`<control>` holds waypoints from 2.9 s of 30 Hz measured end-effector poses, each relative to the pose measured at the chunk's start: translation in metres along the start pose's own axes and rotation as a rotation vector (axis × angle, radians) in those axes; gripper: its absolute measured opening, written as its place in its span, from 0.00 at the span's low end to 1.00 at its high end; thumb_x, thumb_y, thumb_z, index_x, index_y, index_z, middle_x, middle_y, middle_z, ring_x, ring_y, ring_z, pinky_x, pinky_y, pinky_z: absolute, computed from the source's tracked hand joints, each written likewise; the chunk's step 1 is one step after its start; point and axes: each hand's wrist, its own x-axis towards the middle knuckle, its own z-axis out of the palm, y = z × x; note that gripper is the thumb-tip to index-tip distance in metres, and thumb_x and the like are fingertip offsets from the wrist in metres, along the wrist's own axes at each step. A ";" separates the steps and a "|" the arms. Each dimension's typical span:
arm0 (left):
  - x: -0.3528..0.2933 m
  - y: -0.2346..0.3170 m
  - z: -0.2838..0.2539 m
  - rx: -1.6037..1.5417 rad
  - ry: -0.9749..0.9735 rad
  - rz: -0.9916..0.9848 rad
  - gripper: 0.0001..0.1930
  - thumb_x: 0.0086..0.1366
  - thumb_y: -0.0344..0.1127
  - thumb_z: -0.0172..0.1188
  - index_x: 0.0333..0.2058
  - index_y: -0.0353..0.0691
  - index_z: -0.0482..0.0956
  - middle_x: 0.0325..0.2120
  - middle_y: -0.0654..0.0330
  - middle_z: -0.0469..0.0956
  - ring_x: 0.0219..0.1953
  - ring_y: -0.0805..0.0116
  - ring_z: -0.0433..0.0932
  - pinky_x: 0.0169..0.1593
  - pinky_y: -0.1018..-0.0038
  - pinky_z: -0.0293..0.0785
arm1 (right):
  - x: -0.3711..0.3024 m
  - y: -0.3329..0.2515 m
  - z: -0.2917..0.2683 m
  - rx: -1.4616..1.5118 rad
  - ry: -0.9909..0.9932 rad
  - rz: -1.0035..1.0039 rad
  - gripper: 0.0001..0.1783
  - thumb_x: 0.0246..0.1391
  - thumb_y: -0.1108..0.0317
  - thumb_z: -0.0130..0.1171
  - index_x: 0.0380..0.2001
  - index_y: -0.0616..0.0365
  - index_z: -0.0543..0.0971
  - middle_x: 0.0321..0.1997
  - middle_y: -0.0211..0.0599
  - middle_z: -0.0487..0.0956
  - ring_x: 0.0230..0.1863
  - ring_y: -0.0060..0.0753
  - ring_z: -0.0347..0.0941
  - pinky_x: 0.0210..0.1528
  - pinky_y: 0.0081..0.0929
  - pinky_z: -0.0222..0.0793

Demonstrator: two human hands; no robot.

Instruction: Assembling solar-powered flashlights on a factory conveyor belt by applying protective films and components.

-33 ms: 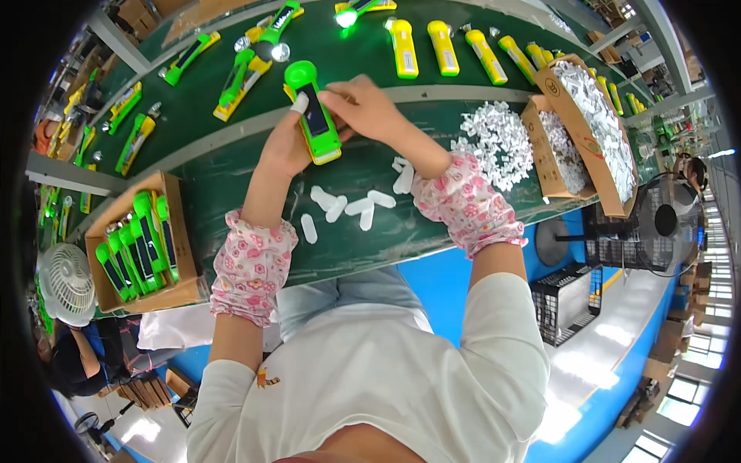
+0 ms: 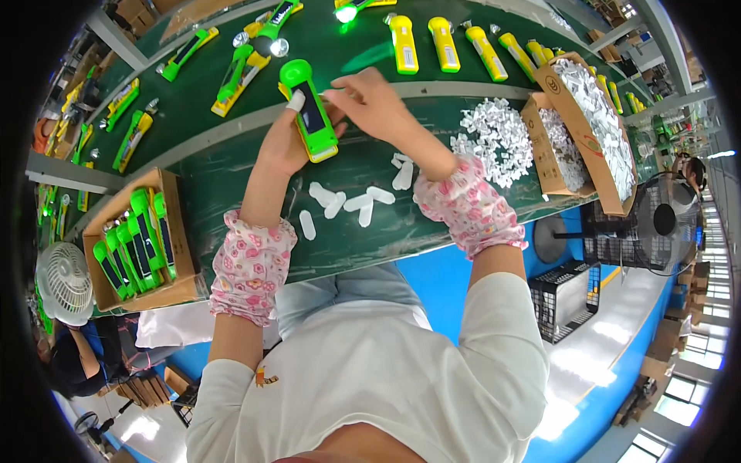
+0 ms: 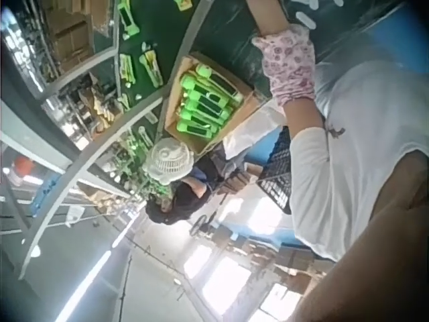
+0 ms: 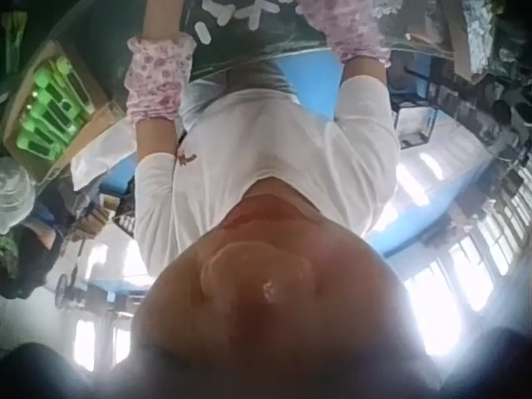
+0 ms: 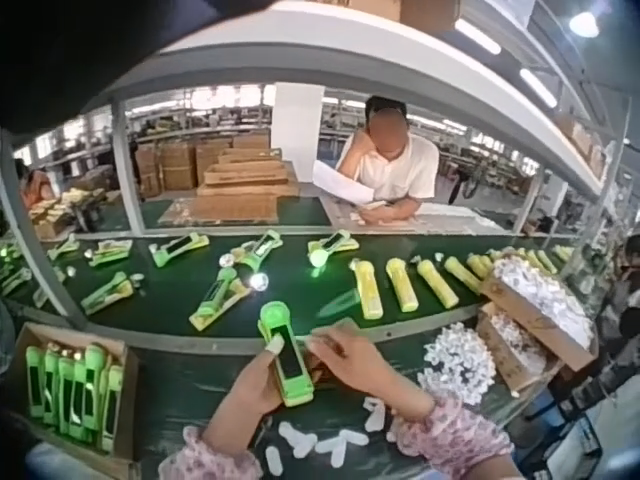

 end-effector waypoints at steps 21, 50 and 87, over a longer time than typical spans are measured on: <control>-0.022 -0.002 -0.036 -0.162 -0.091 0.133 0.28 0.66 0.58 0.51 0.53 0.40 0.70 0.44 0.50 0.77 0.44 0.57 0.79 0.48 0.59 0.77 | -0.073 -0.022 -0.004 -0.294 0.054 -0.137 0.10 0.54 0.78 0.59 0.40 0.59 0.77 0.29 0.39 0.74 0.28 0.30 0.74 0.27 0.22 0.68; -0.035 -0.013 -0.019 0.027 -0.316 0.226 0.25 0.65 0.36 0.60 0.58 0.47 0.61 0.51 0.62 0.69 0.55 0.66 0.71 0.56 0.63 0.71 | 0.027 -0.066 0.005 -0.099 -0.365 -0.268 0.09 0.52 0.77 0.63 0.35 0.61 0.73 0.33 0.29 0.75 0.34 0.22 0.75 0.38 0.21 0.72; -0.036 -0.008 -0.008 -0.132 0.125 0.459 0.17 0.68 0.31 0.44 0.55 0.40 0.62 0.47 0.59 0.69 0.50 0.66 0.70 0.56 0.65 0.68 | -0.029 -0.002 0.058 -0.048 -0.018 -0.191 0.22 0.66 0.60 0.42 0.55 0.66 0.71 0.42 0.46 0.73 0.44 0.42 0.69 0.50 0.29 0.64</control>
